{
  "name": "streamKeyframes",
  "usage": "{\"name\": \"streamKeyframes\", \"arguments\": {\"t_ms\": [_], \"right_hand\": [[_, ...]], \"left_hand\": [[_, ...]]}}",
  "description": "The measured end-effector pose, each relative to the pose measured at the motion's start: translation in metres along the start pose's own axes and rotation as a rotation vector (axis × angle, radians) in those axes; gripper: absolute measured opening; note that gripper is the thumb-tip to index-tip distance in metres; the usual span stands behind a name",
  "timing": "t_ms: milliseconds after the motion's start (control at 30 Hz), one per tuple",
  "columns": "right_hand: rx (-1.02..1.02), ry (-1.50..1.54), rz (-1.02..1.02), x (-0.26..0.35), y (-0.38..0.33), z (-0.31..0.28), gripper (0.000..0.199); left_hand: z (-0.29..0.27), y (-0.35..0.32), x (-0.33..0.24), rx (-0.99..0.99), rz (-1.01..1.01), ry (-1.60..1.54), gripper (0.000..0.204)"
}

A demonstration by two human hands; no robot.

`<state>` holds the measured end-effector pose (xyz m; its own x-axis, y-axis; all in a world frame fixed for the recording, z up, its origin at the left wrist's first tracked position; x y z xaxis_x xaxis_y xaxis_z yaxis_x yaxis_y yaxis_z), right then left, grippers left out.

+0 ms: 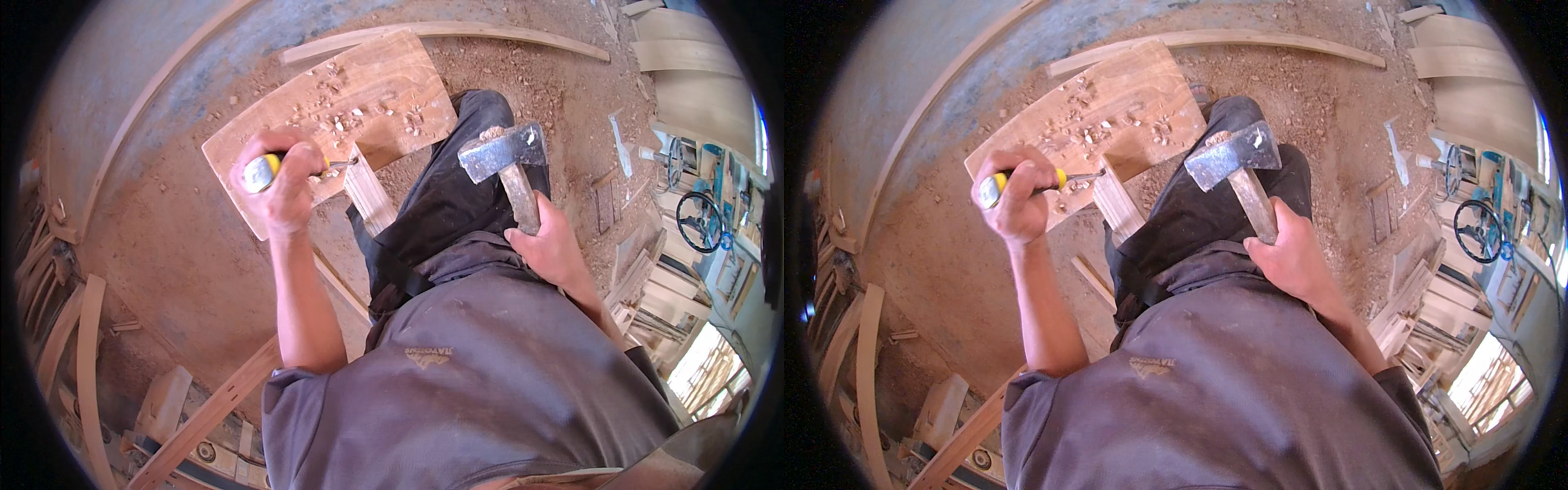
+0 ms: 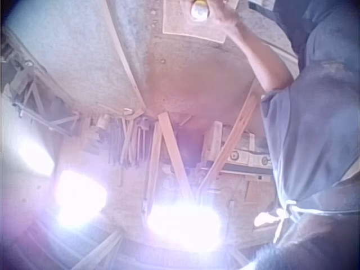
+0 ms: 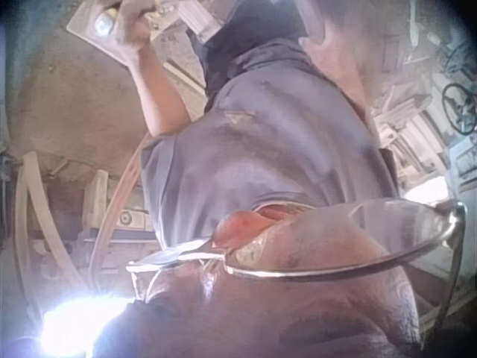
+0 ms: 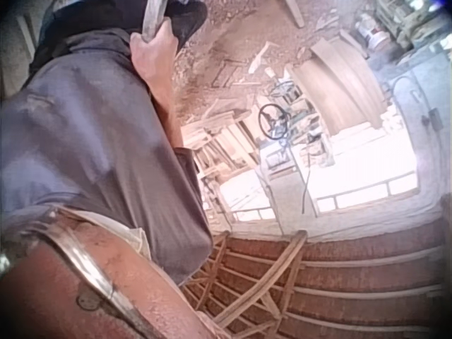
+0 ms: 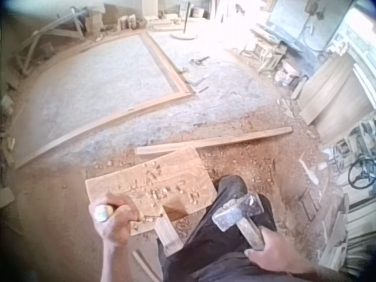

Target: The person chisels a piece of wood while striking the chisel with a small hammer by hand, occasionally moving the wood piece to different positions on a work surface.

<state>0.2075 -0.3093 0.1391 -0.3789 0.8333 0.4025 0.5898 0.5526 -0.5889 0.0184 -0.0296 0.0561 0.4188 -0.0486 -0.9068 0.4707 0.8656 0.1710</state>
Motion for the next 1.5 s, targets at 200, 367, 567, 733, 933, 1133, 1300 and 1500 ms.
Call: {"name": "streamKeyframes", "arguments": {"t_ms": [200, 367, 567, 733, 933, 1133, 1300, 1500], "right_hand": [[-0.265, 0.094, -0.476, 0.072, 0.006, -0.037, 0.040], [-0.314, -0.206, -0.861, 0.129, 0.010, -0.041, 0.025], [-0.148, -0.592, -0.878, 0.137, 0.016, -0.026, 0.030], [-0.306, -0.260, -0.915, 0.142, -0.006, -0.032, 0.035], [-0.157, -0.597, -0.861, 0.135, 0.010, -0.015, 0.030], [-0.267, -0.364, -0.869, 0.142, -0.012, -0.027, 0.029], [-0.187, -0.525, -0.831, 0.122, 0.017, -0.001, 0.029], [-0.069, -0.364, -0.495, 0.068, 0.024, 0.024, 0.036]], "left_hand": [[0.013, -0.004, 0.009, 0.002, -0.009, 0.087, 0.003], [0.012, -0.025, 0.037, -0.023, 0.060, 0.110, 0.022], [0.002, -0.032, 0.051, 0.220, 0.085, 0.276, 0.034], [0.024, -0.034, 0.034, 0.092, -0.111, 0.042, 0.025], [0.023, -0.029, 0.037, 0.153, -0.036, 0.174, 0.013], [0.028, -0.031, 0.028, 0.163, -0.148, 0.019, 0.022], [0.019, -0.020, 0.035, 0.285, 0.036, 0.312, 0.022], [-0.075, -0.016, 0.007, -0.676, -0.006, 0.006, 0.015]]}}
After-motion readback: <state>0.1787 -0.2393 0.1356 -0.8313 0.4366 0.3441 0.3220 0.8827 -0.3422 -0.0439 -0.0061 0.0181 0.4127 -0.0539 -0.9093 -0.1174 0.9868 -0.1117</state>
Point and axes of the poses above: each hand's wrist, its own y-axis towards the middle knuckle, its own z-axis out of the palm, x = y × z, the point moved 2 cm from there along y, towards the middle knuckle, and after that the axes turned 8 degrees about -y, right-handed, at the moved point
